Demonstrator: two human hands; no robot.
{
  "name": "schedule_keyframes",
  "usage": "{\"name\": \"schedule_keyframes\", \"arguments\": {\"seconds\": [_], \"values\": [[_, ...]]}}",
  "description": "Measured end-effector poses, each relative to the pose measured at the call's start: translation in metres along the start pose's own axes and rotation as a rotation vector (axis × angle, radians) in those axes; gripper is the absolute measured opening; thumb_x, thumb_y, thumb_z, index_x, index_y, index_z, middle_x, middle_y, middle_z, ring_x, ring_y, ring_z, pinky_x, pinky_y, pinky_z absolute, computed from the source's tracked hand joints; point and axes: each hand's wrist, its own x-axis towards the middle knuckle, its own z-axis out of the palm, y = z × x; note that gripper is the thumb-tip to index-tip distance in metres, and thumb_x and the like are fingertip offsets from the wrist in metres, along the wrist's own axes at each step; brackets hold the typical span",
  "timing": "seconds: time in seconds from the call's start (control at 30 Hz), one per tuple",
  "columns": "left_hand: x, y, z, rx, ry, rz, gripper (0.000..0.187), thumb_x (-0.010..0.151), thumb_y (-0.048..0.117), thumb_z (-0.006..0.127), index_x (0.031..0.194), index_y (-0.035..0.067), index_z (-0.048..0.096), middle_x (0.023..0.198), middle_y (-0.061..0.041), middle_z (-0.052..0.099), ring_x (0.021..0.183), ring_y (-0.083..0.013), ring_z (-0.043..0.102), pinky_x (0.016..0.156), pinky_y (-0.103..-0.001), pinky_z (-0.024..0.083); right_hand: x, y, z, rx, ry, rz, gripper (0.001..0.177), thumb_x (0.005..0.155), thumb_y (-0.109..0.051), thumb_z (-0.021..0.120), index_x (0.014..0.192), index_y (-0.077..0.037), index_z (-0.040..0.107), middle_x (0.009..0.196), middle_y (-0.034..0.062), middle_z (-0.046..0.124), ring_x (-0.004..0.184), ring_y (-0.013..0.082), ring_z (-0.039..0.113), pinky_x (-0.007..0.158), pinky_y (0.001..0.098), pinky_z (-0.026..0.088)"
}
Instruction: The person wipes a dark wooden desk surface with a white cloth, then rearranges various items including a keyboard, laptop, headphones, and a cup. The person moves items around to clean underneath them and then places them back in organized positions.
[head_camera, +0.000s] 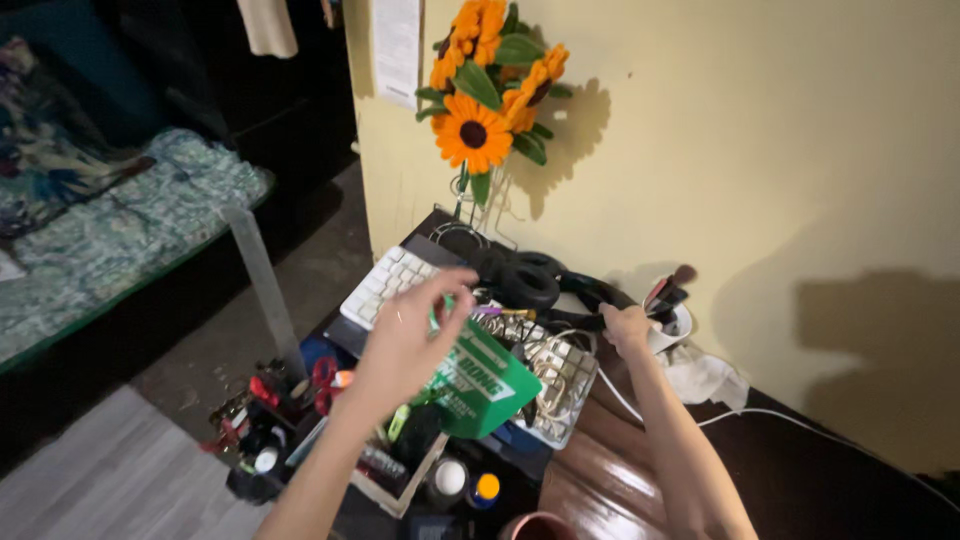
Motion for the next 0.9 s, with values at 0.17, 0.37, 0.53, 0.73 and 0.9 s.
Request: {"name": "schedule_keyframes", "arguments": {"seconds": [0.17,0.37,0.53,0.73,0.9], "values": [[0.07,-0.039,0.008,0.042,-0.019,-0.009,0.021,0.093,0.013,0.067,0.11,0.001,0.069,0.085,-0.011,0.074,0.068,-0.0227,0.066,0.066,-0.034,0.054,-0.009,-0.052,-0.031,-0.004,0.078,-0.032,0.048,0.084,-0.034,0.074,0.074,0.012,0.066,0.065,0.021,0.07,0.05,0.0255,0.069,0.056,0.0364,0.058],[0.11,-0.09,0.033,0.016,-0.084,0.043,0.02,0.091,0.013,0.069,0.106,0.0,0.069,0.088,-0.013,0.075,0.074,-0.0223,0.072,0.072,-0.034,0.056,-0.028,-0.104,-0.073,-0.139,0.243,-0.454,0.04,0.086,-0.03,0.073,0.088,0.01,0.065,0.072,0.028,0.07,0.068,0.0391,0.072,0.068,0.0449,0.059],[0.122,-0.109,0.032,0.039,-0.047,0.141,0.02,0.092,0.013,0.067,0.106,-0.001,0.07,0.091,-0.013,0.075,0.076,-0.0223,0.071,0.072,-0.034,0.056,-0.064,-0.164,-0.135,-0.217,0.438,-0.732,0.038,0.087,-0.022,0.076,0.104,0.007,0.06,0.086,0.0281,0.069,0.081,0.0452,0.07,0.072,0.0523,0.056],[0.155,-0.111,0.046,-0.155,-0.2,0.035,0.043,0.094,0.042,0.069,0.114,0.004,0.072,0.099,-0.008,0.076,0.087,-0.0189,0.069,0.08,-0.035,0.055,-0.132,-0.236,-0.214,-0.121,0.346,-0.842,0.036,0.096,-0.014,0.069,0.122,0.007,0.057,0.087,0.0207,0.07,0.075,0.029,0.071,0.064,0.0403,0.055],[0.183,-0.083,0.06,-1.007,-0.32,-0.398,0.069,0.088,0.064,0.06,0.134,0.013,0.061,0.122,-0.004,0.068,0.107,-0.0157,0.068,0.094,-0.042,0.055,-0.15,-0.26,-0.247,0.237,0.118,-0.705,0.037,0.097,-0.016,0.067,0.128,0.0,0.056,0.098,0.0026,0.068,0.064,0.009,0.058,0.05,0.026,0.047]]}}
